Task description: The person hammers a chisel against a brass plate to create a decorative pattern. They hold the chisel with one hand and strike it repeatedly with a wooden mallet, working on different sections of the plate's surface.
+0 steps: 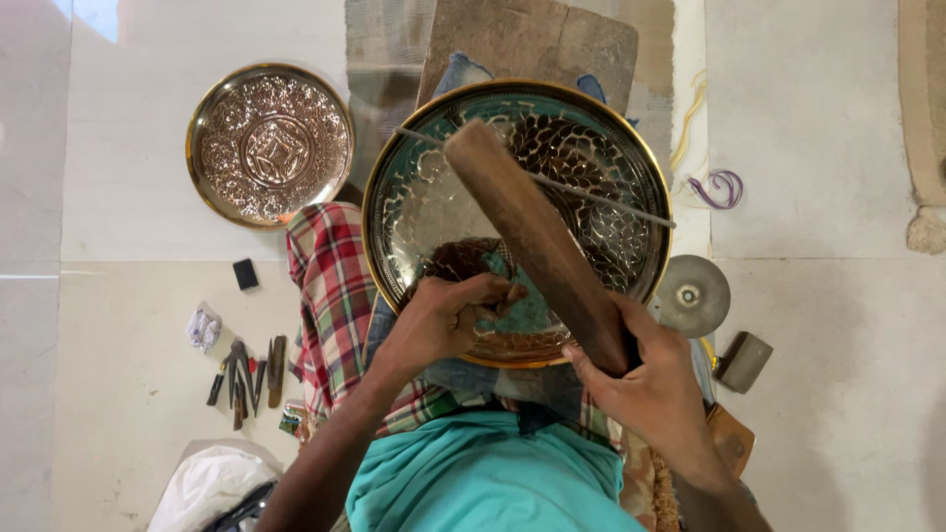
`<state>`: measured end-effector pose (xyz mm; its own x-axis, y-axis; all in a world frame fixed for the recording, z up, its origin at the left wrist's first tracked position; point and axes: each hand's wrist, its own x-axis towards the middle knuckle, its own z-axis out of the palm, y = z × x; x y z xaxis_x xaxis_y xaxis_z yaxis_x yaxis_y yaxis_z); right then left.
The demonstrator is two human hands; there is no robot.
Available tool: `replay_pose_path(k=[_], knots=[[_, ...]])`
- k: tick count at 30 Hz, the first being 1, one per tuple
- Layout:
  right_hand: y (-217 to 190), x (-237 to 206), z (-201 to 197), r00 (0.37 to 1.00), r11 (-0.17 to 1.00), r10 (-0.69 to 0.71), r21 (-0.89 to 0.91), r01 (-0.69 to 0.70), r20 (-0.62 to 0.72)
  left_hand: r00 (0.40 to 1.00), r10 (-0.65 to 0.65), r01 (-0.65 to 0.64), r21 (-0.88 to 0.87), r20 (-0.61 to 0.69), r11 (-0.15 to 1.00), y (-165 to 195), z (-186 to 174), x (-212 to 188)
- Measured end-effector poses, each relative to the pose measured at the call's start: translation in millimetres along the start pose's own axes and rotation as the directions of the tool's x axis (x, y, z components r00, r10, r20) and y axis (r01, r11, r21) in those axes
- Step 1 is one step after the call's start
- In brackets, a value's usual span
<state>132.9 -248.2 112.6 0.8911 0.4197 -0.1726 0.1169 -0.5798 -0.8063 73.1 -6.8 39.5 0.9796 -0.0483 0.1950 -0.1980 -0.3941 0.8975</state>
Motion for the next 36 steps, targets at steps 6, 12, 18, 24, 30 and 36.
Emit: replay_pose_path(k=[6,12,18,24,30,36], knots=[[-11,10,-11,0.997,0.975,-0.068,0.212,0.071,-0.024,0.999,-0.043,0.043,-0.072,-0.007,0.997,0,3,0],[-23,19,-18,0.975,0.937,-0.064,-0.323,0.131,0.211,0.999,-0.035,0.035,-0.018,0.013,0.999,-11,7,-3],[-22,15,-12,0.964,0.855,-0.133,-0.467,0.228,0.229,0.998,-0.065,0.065,0.007,-0.008,0.998,-10,7,-3],[-13,14,-11,0.957,0.894,-0.173,-0.37,0.252,0.234,1.0,-0.028,0.028,-0.001,-0.002,1.0,-4,2,-2],[-11,11,-6,0.983,0.965,-0.018,-0.255,0.066,0.185,1.0,0.008,-0.008,-0.037,-0.012,0.999,-3,2,-1],[-18,18,-8,0.996,0.997,-0.055,-0.051,0.058,0.073,0.996,-0.073,0.075,-0.032,0.041,0.997,-4,1,-4]])
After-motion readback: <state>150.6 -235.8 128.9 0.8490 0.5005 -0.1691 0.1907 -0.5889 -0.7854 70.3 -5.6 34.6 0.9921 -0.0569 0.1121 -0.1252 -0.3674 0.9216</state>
